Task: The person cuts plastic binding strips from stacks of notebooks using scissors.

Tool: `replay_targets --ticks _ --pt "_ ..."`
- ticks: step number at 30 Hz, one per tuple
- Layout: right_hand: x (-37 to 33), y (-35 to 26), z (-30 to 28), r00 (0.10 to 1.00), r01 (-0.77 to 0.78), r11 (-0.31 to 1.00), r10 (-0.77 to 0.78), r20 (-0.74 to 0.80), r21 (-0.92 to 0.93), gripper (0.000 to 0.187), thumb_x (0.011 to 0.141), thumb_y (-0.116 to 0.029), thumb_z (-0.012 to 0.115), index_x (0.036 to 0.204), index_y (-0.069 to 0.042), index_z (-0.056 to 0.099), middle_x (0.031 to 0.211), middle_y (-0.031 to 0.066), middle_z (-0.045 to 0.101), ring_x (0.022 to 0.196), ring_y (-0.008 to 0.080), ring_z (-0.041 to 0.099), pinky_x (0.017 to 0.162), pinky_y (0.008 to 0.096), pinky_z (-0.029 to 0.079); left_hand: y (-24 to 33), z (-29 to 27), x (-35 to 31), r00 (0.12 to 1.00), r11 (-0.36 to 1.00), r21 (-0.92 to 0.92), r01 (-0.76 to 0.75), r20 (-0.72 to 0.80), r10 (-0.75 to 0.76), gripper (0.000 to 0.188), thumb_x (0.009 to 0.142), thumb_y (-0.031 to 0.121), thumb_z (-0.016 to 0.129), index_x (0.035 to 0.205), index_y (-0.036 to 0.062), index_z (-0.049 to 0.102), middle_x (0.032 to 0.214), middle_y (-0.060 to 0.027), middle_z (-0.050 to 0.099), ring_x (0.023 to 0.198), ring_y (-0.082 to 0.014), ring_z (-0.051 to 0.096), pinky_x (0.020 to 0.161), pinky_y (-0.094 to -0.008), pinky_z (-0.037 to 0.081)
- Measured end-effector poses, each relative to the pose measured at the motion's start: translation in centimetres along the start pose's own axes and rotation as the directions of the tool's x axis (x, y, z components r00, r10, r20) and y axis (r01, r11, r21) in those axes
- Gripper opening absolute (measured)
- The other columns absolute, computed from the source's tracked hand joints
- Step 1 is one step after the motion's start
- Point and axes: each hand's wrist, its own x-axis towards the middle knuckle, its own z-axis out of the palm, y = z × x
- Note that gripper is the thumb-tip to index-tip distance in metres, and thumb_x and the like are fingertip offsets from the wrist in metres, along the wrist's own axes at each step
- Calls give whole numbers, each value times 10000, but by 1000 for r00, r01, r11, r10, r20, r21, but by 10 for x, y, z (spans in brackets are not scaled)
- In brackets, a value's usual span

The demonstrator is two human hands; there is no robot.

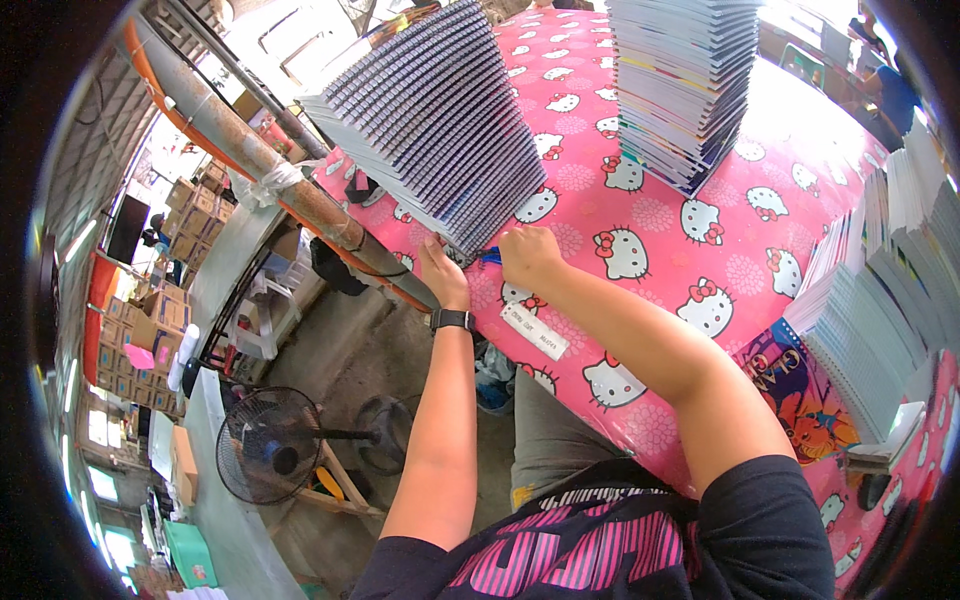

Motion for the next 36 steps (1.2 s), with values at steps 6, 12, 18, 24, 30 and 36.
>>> replay_targets --ticks 6,12,18,24,30,36 --pt "2 -11 4 996 -51 975 34 -81 -216 335 753 -274 603 1007 -56 589 978 77 621 962 225 592 803 380 448 1 -1 2 999 999 27 -30 -10 31 483 976 378 326 1040 -42 557 956 -213 596 867 -366 559 755 -413 426" --pt "9 -21 -2 998 -56 971 64 29 -232 327 772 -262 577 1028 -59 579 1021 81 611 988 218 582 809 385 439 -2 -1 4 1000 1000 15 18 11 -18 424 961 338 378 1036 -41 552 949 -210 596 860 -351 563 755 -406 431" --pt "4 -9 -3 996 -84 982 86 4 -168 309 785 -241 554 1032 -57 583 1025 95 611 991 230 586 834 409 437 1 -13 -11 992 989 114 -93 93 83 295 869 193 550 1051 -39 538 1025 -195 580 905 -342 561 789 -391 442" --pt "1 -12 -1 999 -43 985 38 -32 -165 288 794 -221 547 1026 -57 592 1027 100 613 983 235 592 818 425 441 -4 -24 -29 942 913 275 -302 235 241 290 777 105 597 1036 -18 553 1108 -181 560 1033 -345 519 892 -415 410" --pt "3 -20 -5 998 -60 979 66 24 -193 292 802 -240 548 1031 -63 592 1032 93 613 991 226 586 825 416 438 -3 -27 -30 945 912 305 -275 260 198 222 762 54 549 977 -1 555 1111 -189 557 1106 -364 481 929 -453 381" --pt "3 -20 -3 997 -71 978 77 20 -198 304 803 -247 553 1043 -63 578 1039 92 608 995 226 579 835 399 436 0 -24 -32 956 915 309 -257 221 194 181 771 81 552 933 -1 550 1082 -196 560 1106 -373 480 919 -463 382"
